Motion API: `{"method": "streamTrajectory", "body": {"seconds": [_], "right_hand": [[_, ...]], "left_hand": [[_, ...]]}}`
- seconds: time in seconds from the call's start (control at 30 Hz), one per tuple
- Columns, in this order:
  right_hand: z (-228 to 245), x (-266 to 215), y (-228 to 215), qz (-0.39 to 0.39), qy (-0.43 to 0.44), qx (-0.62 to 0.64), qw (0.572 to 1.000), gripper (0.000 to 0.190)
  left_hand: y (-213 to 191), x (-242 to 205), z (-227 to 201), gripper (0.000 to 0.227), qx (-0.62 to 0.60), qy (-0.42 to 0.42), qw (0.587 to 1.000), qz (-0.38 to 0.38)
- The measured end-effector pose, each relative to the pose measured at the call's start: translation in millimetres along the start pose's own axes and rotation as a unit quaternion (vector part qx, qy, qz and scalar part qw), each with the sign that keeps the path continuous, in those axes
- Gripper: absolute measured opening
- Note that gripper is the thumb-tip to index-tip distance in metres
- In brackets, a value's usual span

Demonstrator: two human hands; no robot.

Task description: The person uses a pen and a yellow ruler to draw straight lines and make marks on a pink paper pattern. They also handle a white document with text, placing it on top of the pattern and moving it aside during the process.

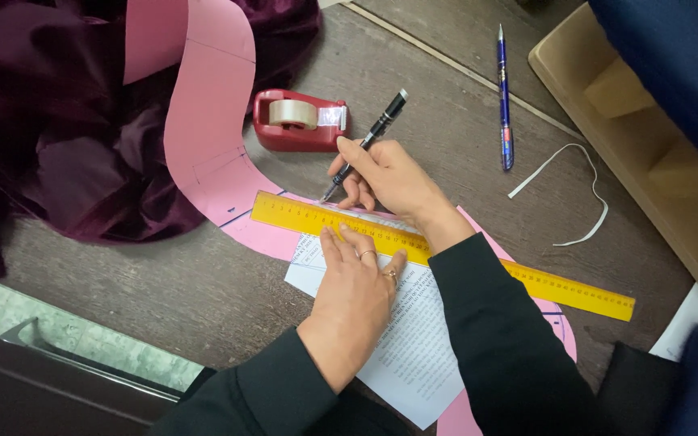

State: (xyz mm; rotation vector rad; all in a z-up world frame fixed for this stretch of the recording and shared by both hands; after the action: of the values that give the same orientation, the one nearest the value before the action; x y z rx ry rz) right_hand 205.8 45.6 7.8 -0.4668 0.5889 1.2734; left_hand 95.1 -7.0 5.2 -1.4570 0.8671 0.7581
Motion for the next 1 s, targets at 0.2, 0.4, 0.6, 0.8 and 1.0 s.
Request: {"method": "streamTrajectory", "body": {"seconds": [0.2,0.4,0.6,0.8,1.0], "right_hand": [[3,5,2,0.021,-0.042,-0.005,0.999,0.040],[6,0,3,0.013,-0.042,-0.054,0.998,0.034],[4,-5,1,0.020,-0.080,-0.067,0.994,0.030],[-2,-29,-9,-0.012,-0.042,-0.110,0.993,0.031],[-18,-56,-26,-0.048,-0.029,-0.143,0.988,0.032]], "left_hand": [[5,9,-1,0.054,0.003,-0.019,0.999,-0.041],[1,4,0,0.060,0.003,-0.008,1.000,-0.016],[7,15,-2,0.053,0.000,-0.042,0.996,-0.082],[0,9,-1,0.055,0.010,-0.025,0.999,-0.031],[5,20,-4,0.056,0.004,-0.049,0.997,-0.066]]}}
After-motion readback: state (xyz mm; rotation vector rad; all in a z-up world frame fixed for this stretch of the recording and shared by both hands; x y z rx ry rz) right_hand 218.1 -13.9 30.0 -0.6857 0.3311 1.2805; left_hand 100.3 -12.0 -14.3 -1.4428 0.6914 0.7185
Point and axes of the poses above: each hand's wrist, its own x-axis towards the middle knuckle, its own y-axis out of the palm, z = x × y, the point moved 7 cm from there along x, towards the middle knuckle, and after that the axes turned 12 degrees about z, right-handed, at the moved point
